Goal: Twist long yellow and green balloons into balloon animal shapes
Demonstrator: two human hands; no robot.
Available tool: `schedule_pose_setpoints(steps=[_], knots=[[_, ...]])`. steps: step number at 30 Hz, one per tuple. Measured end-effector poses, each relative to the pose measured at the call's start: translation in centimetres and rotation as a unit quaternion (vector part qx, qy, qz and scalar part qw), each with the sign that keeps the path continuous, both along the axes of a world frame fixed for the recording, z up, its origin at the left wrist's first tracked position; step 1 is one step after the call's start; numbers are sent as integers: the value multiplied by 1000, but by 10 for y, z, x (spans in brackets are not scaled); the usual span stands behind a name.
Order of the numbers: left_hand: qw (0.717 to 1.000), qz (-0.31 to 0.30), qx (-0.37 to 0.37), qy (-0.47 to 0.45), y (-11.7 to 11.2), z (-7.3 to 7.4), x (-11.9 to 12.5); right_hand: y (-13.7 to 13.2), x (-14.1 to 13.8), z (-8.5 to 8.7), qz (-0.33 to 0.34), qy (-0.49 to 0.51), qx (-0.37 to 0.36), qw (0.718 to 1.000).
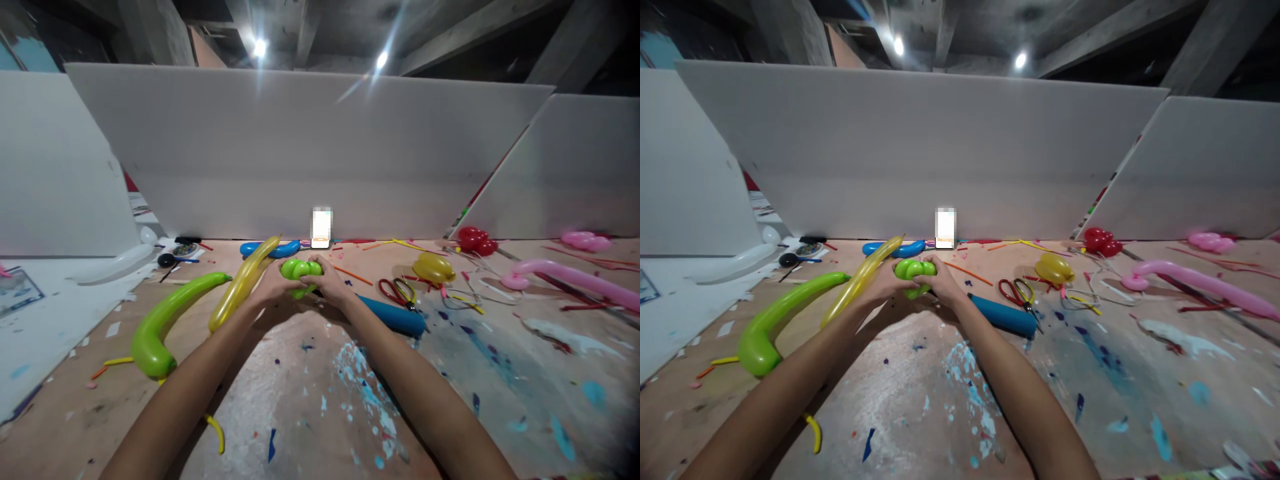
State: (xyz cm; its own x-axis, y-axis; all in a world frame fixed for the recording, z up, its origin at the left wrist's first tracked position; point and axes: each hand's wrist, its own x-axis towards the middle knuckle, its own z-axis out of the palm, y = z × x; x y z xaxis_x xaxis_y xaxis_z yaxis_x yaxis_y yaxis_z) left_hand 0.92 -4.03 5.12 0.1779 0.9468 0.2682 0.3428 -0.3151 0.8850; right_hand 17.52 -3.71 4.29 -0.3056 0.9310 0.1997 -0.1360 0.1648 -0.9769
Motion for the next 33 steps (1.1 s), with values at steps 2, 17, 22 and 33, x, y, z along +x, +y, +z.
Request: schedule_pose_setpoints(steps=[2,17,22,33], knots=[[1000,5,2,-2,1,0,0,0,-1,0,-8,-12,11,1000],[999,-40,-8,-15,-5,0,4,-6,7,9,19,-89,65,994],[998,-47,-22,-26,-6,0,6,-5,13,14,69,-97,70,991],[1000,-25,-12,7,-8,1,9,-1,4,7,-63,-118,150,980]])
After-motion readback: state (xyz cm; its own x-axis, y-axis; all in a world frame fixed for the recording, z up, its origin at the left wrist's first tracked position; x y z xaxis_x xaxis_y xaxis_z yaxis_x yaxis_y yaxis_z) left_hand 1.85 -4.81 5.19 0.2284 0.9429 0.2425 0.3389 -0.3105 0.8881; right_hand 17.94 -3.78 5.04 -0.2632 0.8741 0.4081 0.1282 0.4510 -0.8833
